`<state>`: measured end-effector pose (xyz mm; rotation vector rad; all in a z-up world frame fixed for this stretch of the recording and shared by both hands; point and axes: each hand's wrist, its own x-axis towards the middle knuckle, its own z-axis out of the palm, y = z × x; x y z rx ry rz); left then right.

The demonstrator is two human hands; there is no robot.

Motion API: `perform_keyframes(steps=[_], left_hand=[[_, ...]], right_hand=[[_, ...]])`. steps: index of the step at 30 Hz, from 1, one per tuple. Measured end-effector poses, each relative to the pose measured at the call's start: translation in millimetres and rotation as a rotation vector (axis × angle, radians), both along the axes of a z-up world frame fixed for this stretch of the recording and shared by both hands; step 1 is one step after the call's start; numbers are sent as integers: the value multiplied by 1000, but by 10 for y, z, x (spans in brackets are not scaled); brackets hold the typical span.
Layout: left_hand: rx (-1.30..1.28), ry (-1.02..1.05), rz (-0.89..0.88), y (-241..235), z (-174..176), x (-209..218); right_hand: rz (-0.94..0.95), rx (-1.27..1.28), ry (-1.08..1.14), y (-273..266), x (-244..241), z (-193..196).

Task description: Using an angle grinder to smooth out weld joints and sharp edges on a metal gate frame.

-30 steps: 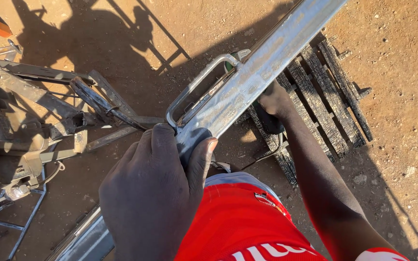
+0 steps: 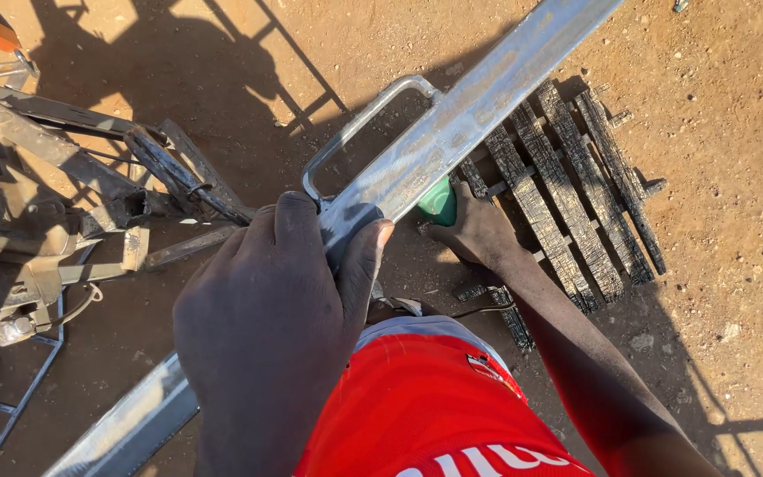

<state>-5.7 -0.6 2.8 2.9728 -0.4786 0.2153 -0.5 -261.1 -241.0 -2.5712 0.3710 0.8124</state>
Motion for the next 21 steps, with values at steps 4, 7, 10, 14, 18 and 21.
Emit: perform_keyframes(steps=[4, 7, 10, 14, 18, 21], left_hand=[[-18, 11, 14, -16, -12, -29], [-14, 43, 34, -18, -10, -61], [-41, 24, 2, -20, 3, -65], [-39, 49, 15, -47, -10, -81], [-31, 37, 19, -45, 0, -93], [3, 56, 28, -37, -5, -96]], right_hand=[[14, -3, 78, 50, -49, 97], [-39, 64, 54, 172, -86, 231], [-85, 29, 57, 253, -94, 304], [-85, 55, 128, 231, -104, 309], [-98, 41, 168, 243, -85, 295], [-33, 65, 165, 191, -62, 233]])
